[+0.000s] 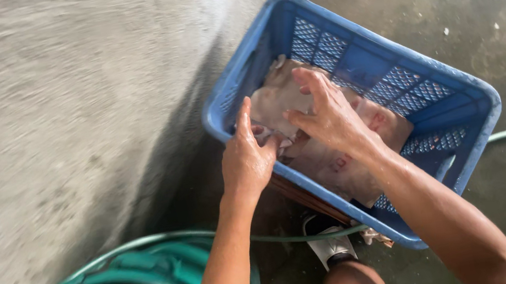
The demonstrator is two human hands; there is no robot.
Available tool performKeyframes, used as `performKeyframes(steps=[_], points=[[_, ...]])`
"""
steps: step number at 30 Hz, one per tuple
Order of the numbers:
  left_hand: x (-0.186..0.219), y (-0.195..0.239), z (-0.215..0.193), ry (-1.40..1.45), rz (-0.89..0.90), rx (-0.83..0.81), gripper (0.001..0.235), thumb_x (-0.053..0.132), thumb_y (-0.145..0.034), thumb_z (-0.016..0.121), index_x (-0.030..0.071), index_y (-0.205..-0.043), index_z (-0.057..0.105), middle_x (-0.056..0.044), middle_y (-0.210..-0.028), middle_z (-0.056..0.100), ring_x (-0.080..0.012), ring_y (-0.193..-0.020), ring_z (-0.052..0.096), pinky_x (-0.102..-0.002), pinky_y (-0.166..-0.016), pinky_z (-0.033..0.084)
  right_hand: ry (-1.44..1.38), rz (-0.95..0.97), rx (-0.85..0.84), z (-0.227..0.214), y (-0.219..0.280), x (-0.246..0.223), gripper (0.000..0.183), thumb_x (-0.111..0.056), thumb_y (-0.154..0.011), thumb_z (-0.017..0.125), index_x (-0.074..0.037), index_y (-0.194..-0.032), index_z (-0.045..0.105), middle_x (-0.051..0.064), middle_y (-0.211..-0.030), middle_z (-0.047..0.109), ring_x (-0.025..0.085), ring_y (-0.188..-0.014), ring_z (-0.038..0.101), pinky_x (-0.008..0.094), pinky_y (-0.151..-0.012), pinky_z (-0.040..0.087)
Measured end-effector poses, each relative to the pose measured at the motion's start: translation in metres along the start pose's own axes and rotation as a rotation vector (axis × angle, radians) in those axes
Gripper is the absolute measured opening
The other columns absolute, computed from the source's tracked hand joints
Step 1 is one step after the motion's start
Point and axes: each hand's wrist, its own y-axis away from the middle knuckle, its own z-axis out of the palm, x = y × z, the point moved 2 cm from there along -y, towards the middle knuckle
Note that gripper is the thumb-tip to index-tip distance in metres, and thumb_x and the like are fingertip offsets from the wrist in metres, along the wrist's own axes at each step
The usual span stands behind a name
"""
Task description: The person washes flat, pale animal products by hand in a green bucket of water, then places them into a blue basket. The person repeatedly submerges, rubs, and rinses each piece before transferring it.
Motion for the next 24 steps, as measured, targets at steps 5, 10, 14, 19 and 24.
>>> performKeyframes(steps=[5, 10, 14, 19, 24], points=[[0.002, 0.084, -0.067, -0.015, 0.013, 0.173, 0.090, 0.025, -0.079, 0.083, 0.017, -0.155, 0.036, -0.013, -0.107, 0.075, -0.0326, -0.090, 0.074, -0.044, -0.079, 0.057, -0.082, -0.162, -0.032, 0.010, 0.038, -0.097, 0.081, -0.025, -0.083, 0.083, -0.002, -0.147, 0.040, 0.017, -0.147, 0.056, 0.030, -0.125, 0.062, 0.041, -0.088, 0.057], [-0.018, 0.187, -0.128, -0.021, 0.028, 0.370, 0.085, 0.022, -0.081, 0.083, 0.015, -0.154, 0.040, -0.015, -0.103, 0.074, -0.0327, -0.087, 0.074, -0.044, -0.074, 0.058, -0.125, -0.286, -0.184, 0.045, 0.090, -0.182, 0.083, -0.028, -0.082, 0.085, -0.002, -0.147, 0.040, 0.017, -0.142, 0.060, 0.030, -0.125, 0.063, 0.042, -0.090, 0.056], [-0.045, 0.271, -0.163, -0.031, -0.106, 0.441, 0.082, 0.020, -0.080, 0.083, 0.016, -0.151, 0.042, -0.014, -0.106, 0.074, -0.0326, -0.087, 0.074, -0.044, -0.071, 0.058, -0.136, -0.370, -0.313, 0.078, 0.135, -0.241, 0.084, -0.028, -0.081, 0.085, -0.002, -0.147, 0.040, 0.018, -0.145, 0.058, 0.031, -0.126, 0.062, 0.042, -0.091, 0.057], [-0.089, 0.364, -0.191, -0.003, -0.219, 0.562, 0.080, 0.020, -0.079, 0.082, 0.015, -0.150, 0.043, -0.015, -0.108, 0.074, -0.0348, -0.088, 0.074, -0.044, -0.073, 0.058, -0.050, -0.416, -0.511, 0.121, 0.189, -0.299, 0.084, -0.027, -0.080, 0.085, -0.003, -0.147, 0.041, 0.018, -0.146, 0.053, 0.032, -0.128, 0.059, 0.043, -0.091, 0.056], [-0.162, 0.426, -0.189, 0.076, -0.324, 0.671, 0.081, 0.018, -0.078, 0.082, 0.013, -0.149, 0.044, -0.020, -0.114, 0.072, -0.0398, -0.100, 0.071, -0.047, -0.083, 0.056, 0.065, -0.392, -0.678, 0.195, 0.218, -0.298, 0.083, -0.027, -0.080, 0.080, -0.004, -0.149, 0.039, 0.017, -0.147, 0.052, 0.031, -0.128, 0.058, 0.044, -0.098, 0.052]])
